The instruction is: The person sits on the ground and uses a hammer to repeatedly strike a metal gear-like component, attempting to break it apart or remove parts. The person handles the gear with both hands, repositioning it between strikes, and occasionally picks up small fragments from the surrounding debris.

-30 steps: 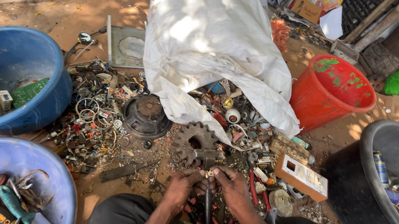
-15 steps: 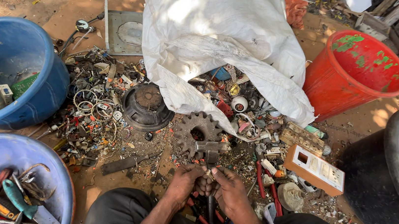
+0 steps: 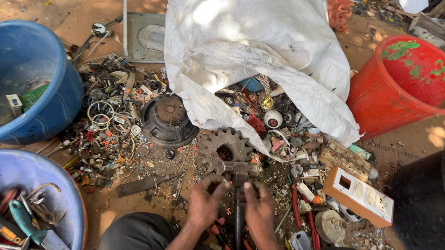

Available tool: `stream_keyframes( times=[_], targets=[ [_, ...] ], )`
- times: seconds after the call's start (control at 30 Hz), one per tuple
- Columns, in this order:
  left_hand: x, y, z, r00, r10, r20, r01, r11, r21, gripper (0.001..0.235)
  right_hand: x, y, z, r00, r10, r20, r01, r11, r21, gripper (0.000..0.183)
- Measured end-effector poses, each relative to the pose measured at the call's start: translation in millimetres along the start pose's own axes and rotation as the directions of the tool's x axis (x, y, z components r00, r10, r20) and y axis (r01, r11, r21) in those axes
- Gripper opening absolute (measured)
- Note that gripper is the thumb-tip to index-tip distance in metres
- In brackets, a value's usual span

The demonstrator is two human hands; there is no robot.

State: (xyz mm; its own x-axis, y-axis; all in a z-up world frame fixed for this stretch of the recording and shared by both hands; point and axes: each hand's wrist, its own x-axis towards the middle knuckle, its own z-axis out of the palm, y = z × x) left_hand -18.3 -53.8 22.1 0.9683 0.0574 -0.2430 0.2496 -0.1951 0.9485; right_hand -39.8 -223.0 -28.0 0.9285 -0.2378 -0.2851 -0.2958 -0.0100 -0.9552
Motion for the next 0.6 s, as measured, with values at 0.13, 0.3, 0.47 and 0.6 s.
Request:
stream_keyframes(
  times=[0.13, 0.3, 0.47, 0.6],
  targets=[
    [43.0, -29.1, -4.3, 0.956, -0.200, -0.213, 0.189, 0.979, -0.070, 0.027, 16.1, 38.6, -2.3, 0.995, 0.095, 0.009, -0.090, 0.963, -0.253, 0.036],
    [59.6, -46.2, 6.5, 0.947, -0.220, -0.232, 0.288, 0.903, 0.319, 0.034, 28.8, 50.3, 0.1, 0.931, 0.323, 0.167, -0.302, 0.943, -0.139, 0.032],
    [59.5, -43.4, 10.6, 0.969, -0.051, -0.242, 0.161, 0.875, 0.457, 0.037, 19.9, 12.8, 0.1, 0.860, 0.460, 0.219, -0.493, 0.860, 0.131, 0.029],
    [66.6, -41.9, 13.6, 0.956, -0.215, -0.200, 0.279, 0.877, 0.391, 0.034, -0.6, -18.8, 13.7, 0.910, 0.402, 0.098, -0.402, 0.915, -0.024, 0.028]
  ],
)
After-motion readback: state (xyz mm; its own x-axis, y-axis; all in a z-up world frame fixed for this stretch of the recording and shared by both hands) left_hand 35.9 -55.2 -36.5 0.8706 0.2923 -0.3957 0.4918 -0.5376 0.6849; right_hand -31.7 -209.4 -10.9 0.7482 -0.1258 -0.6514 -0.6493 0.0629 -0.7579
